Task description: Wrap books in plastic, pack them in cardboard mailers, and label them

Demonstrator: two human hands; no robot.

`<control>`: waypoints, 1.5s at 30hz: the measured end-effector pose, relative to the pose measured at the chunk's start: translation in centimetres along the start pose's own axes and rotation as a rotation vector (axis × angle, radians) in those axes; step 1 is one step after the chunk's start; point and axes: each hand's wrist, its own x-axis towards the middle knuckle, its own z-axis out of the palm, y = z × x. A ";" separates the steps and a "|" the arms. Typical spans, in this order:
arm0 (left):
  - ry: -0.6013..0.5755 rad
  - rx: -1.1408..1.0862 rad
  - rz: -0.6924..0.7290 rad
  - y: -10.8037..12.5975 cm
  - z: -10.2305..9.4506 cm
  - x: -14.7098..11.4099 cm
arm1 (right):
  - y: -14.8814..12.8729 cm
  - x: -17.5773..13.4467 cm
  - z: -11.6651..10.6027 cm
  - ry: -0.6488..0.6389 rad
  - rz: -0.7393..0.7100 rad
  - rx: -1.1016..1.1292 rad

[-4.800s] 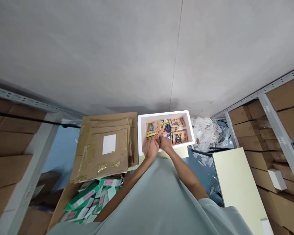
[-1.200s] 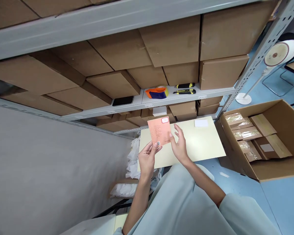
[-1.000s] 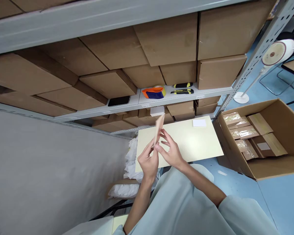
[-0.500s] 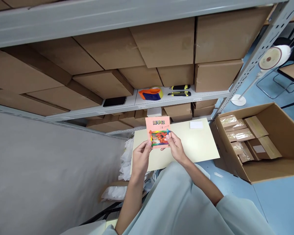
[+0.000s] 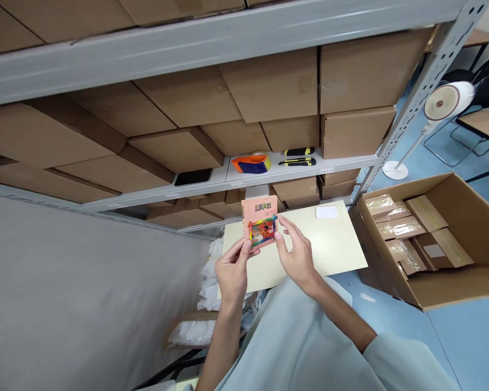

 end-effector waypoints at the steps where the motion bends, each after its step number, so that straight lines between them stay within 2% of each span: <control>1: -0.005 0.049 0.079 0.0 0.1 -0.5 | -0.2 -0.4 0.2 -0.026 -0.004 0.010; 3: -0.035 0.162 0.296 -0.3 0.5 -1.5 | -0.4 -1.1 0.9 -0.056 0.007 0.049; 6: -0.145 0.321 0.671 -1.1 0.9 -2.7 | -0.2 -1.7 1.4 -0.022 0.055 0.098; 8: -0.213 0.386 0.792 -1.4 0.7 -3.1 | 0.0 -1.7 1.2 0.016 0.094 0.122; 9: -0.216 0.407 0.789 -1.5 0.5 -3.1 | 0.0 -1.7 0.9 0.028 0.109 0.137; 11: -0.148 0.420 0.676 -1.3 -0.2 -2.9 | 0.0 -1.6 0.4 0.038 0.132 0.180; 13: -0.069 0.356 0.457 -1.1 -1.0 -2.4 | -0.1 -1.6 0.0 0.029 0.149 0.235; 14: -0.073 0.287 0.316 -1.0 -1.3 -2.1 | -0.2 -1.7 -0.1 0.016 0.156 0.262; 17: -0.213 -0.013 -0.116 -0.9 -2.1 -1.4 | -0.3 -2.2 0.1 -0.029 0.176 0.307; 19: -0.261 -0.167 -0.289 -1.0 -2.4 -1.3 | -0.2 -2.5 0.2 -0.047 0.190 0.317; 22: -0.232 -0.247 -0.356 -1.2 -2.6 -1.8 | 0.3 -2.7 0.4 -0.071 0.219 0.336; 25: -0.174 -0.233 -0.328 -1.4 -3.0 -2.6 | 0.9 -2.9 0.4 -0.089 0.232 0.314; 27: -0.089 -0.179 -0.259 -1.6 -3.4 -3.1 | 1.0 -3.1 0.4 -0.020 0.194 0.244; 29: 0.033 -0.077 -0.132 -1.9 -3.7 -3.7 | 0.9 -3.6 0.6 0.058 0.129 0.166; 30: 0.097 -0.010 -0.039 -2.0 -3.7 -4.0 | 0.8 -4.0 0.9 0.058 0.101 0.149; 32: 0.171 0.135 0.223 -2.3 -3.7 -4.6 | 0.4 -4.9 1.6 -0.040 0.070 0.185; 34: 0.119 0.271 0.549 -2.5 -3.4 -5.4 | -0.1 -5.8 2.5 -0.157 0.059 0.266; 36: 0.012 0.372 0.823 -2.4 -3.1 -6.2 | -0.4 -6.4 3.1 -0.187 0.069 0.312; 38: -0.048 0.429 0.932 -2.0 -3.0 -6.8 | -0.6 -6.2 3.2 -0.158 0.101 0.315; 39: -0.040 0.442 0.916 -1.7 -3.1 -6.9 | -0.7 -5.9 3.0 -0.149 0.120 0.311; 41: 0.016 0.422 0.751 -0.9 -3.7 -6.6 | -0.7 -4.8 2.3 -0.171 0.144 0.308; 43: 0.060 0.293 0.462 -0.1 -4.8 -5.6 | -0.8 -3.4 1.4 -0.248 0.163 0.320; 45: 0.010 0.082 0.140 0.5 -5.8 -4.0 | -0.9 -2.1 0.8 -0.344 0.186 0.334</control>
